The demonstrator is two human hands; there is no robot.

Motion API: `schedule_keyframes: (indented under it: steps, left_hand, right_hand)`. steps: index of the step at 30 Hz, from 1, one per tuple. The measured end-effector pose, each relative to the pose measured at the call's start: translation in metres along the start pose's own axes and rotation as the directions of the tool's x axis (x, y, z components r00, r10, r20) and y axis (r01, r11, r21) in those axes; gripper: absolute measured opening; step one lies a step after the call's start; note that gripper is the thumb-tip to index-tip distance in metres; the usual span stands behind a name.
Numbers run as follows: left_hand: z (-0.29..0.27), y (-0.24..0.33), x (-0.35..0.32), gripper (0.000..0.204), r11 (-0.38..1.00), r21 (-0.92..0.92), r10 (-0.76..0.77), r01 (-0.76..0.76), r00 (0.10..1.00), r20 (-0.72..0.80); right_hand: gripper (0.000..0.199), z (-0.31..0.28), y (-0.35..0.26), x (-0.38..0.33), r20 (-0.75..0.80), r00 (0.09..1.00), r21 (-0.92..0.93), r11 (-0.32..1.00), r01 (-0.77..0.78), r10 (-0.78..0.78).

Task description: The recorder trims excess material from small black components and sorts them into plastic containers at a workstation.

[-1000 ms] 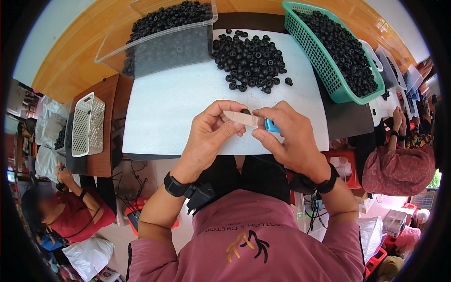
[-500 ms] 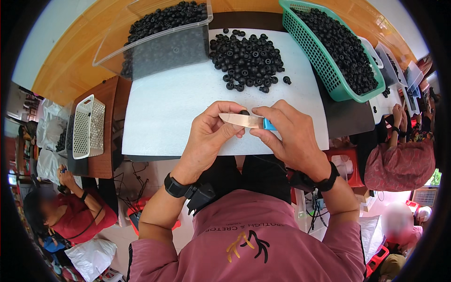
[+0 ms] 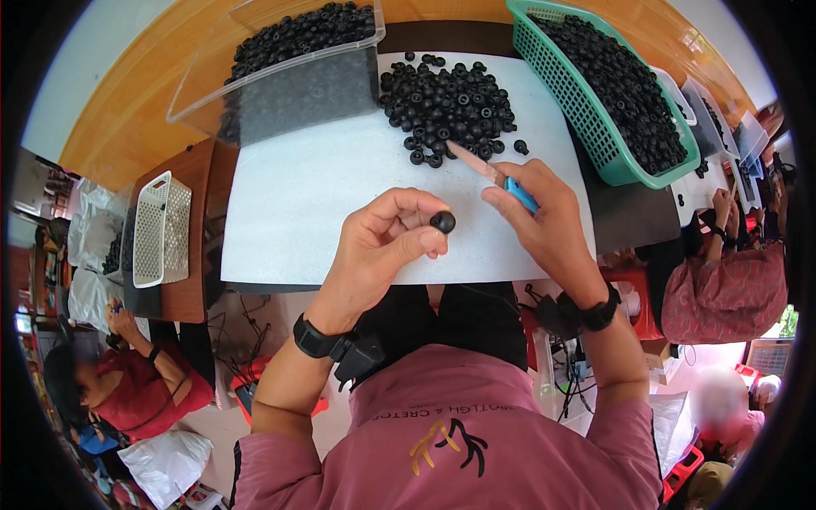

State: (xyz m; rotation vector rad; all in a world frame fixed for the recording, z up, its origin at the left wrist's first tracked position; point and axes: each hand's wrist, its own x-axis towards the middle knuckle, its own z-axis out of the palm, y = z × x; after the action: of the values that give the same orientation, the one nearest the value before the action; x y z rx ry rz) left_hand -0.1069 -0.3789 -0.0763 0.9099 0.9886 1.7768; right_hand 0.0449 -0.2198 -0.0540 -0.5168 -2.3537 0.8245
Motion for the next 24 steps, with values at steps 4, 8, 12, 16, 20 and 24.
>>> schedule_keyframes:
  steps: [4,8,12,16,20,24]
  left_hand:
    - [0.004,-0.003,0.004,0.027,0.998,0.045,-0.035,0.039,0.995,-0.091]
    - [0.006,-0.002,0.004,0.028,0.989,0.135,-0.046,0.062,0.992,-0.117]
    - [0.005,-0.001,0.004,0.027,0.988,0.144,-0.043,0.058,0.994,-0.103]
    - [0.001,0.002,0.003,0.024,0.991,0.118,-0.055,0.064,0.996,-0.071]
    - [-0.012,0.025,0.013,0.022,0.986,0.13,-0.102,0.109,0.993,-0.054]
    - [-0.056,0.094,0.061,0.026,0.956,0.27,0.176,-0.117,0.962,-0.208]
  right_hand:
    - [0.021,0.006,-0.019,-0.003,0.116,0.987,0.419,0.896,-0.149,0.11]
    - [0.02,0.006,-0.032,0.001,0.282,0.937,0.49,0.808,-0.327,0.208]
    - [0.021,0.009,-0.027,0.001,0.288,0.943,0.563,0.766,-0.31,0.169]
    - [0.023,0.004,-0.03,0.002,0.377,0.895,0.489,0.769,-0.412,0.24]
    - [0.024,0.006,-0.026,0.002,0.35,0.88,0.49,0.738,-0.464,0.321]
    - [0.029,-0.004,-0.018,-0.001,0.372,0.852,0.597,0.607,-0.524,0.369]
